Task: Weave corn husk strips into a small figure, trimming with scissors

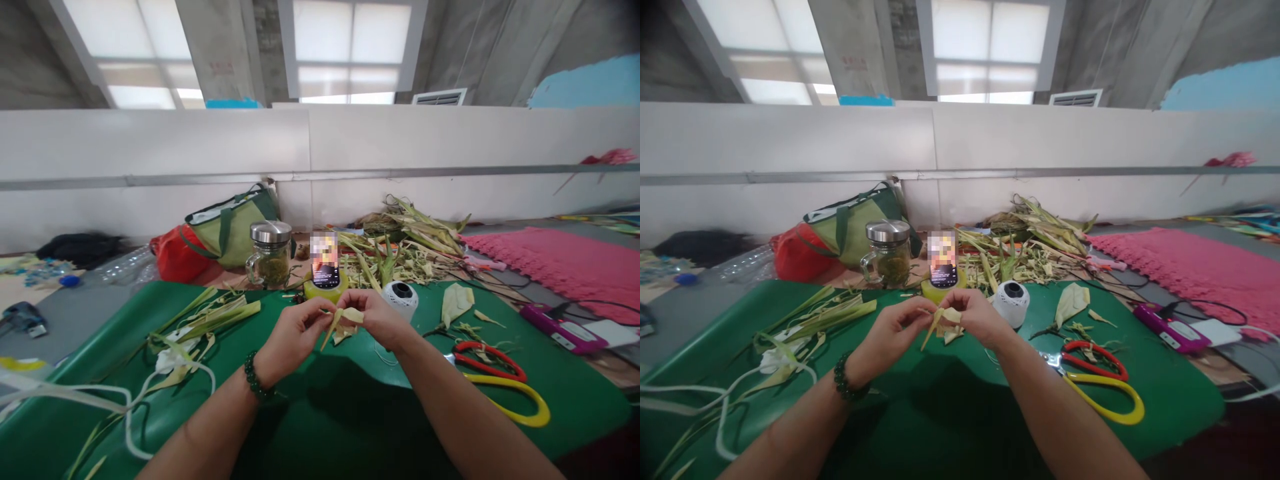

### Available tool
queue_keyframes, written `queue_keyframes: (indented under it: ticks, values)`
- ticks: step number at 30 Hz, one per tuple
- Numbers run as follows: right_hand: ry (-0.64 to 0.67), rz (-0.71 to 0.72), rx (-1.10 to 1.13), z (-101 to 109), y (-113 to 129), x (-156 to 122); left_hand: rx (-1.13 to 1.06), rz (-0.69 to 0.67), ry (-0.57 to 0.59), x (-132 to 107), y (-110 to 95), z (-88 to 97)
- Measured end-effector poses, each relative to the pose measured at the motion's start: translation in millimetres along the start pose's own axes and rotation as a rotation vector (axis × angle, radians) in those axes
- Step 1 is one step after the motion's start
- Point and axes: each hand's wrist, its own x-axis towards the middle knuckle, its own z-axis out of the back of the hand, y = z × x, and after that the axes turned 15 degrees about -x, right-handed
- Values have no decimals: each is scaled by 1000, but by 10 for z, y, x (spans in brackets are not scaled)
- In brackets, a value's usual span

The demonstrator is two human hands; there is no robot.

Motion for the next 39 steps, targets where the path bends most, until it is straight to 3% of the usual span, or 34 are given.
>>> queue_keyframes:
  ticks: [3, 7, 10, 16, 22, 29, 34, 39]
  values:
    - [29, -9, -2, -5, 16, -15, -4, -1, 25, 11, -62, 36]
    - [138, 34, 17, -15, 30, -37, -43, 18, 157, 25, -109, 106]
    - [204, 51, 15, -17, 23, -36, 50, -17, 173, 17, -79, 115]
    - [125, 97, -20, 5, 26, -20, 288, -157, 75, -18, 19, 22]
    - [48, 124, -74, 43, 18, -16, 157, -88, -63, 1, -1, -30]
    - [-48, 175, 18, 24, -28, 6, -96, 16, -120, 8, 16, -50]
    - [-55, 206, 8, 22, -13, -6, -134, -16, -206, 7, 17, -65]
    - [-21, 211, -17, 37, -8, -17, -176, -2, -177, 3, -26, -63]
